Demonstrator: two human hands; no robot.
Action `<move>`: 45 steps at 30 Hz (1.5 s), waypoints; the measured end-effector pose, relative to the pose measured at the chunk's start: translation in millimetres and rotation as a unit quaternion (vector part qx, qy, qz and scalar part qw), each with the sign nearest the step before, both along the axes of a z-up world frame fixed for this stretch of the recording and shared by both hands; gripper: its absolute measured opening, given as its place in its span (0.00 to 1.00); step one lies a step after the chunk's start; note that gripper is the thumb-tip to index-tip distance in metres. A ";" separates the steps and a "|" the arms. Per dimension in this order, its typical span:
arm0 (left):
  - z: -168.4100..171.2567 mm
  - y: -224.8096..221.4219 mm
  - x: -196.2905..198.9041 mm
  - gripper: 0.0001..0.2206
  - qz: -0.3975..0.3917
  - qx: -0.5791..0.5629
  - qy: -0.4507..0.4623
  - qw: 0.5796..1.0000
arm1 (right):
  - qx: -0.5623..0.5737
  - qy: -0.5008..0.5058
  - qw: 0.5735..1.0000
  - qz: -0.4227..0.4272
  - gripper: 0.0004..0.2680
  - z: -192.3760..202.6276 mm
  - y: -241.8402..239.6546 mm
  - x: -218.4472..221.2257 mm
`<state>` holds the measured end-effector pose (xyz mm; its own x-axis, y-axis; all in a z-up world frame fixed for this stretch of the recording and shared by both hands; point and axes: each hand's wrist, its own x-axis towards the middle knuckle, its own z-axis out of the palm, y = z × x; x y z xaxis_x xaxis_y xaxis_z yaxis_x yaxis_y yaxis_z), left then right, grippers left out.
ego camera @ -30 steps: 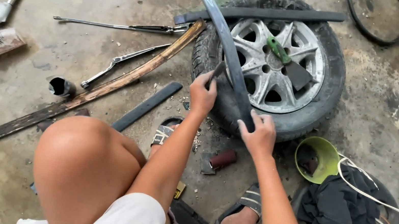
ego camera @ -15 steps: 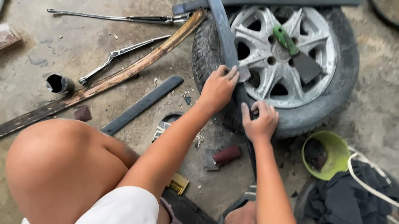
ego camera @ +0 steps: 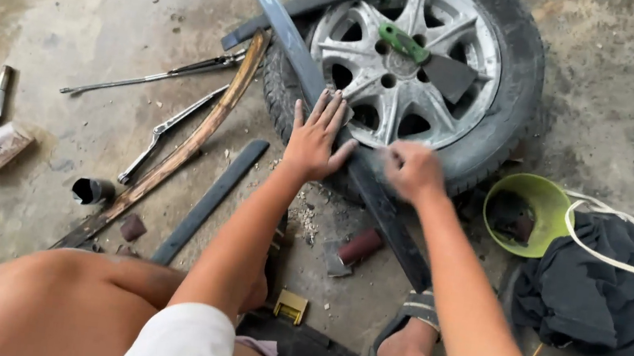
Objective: Sanding a black plastic trim piece and fitting it onto the rim of a car wheel.
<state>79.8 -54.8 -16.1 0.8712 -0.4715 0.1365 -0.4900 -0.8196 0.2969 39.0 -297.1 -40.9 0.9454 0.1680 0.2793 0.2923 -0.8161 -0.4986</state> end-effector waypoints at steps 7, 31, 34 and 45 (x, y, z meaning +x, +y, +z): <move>-6.9 -20.7 -63.4 0.43 -0.137 -0.006 -0.051 0.989 | 0.006 -0.072 0.980 -0.187 0.17 -35.4 -41.3 14.2; -0.9 -15.4 -21.5 0.40 -0.057 -0.038 -0.162 0.984 | 0.038 -0.075 0.975 -0.207 0.19 -18.6 -40.9 13.4; 17.7 -21.3 -47.3 0.45 0.024 0.055 0.012 0.998 | 0.025 -0.113 0.974 -0.193 0.19 -17.3 -38.3 11.9; -11.2 -26.4 -61.5 0.48 -0.022 0.008 -0.044 0.999 | 0.034 -0.090 0.975 -0.200 0.18 -11.7 -40.0 12.7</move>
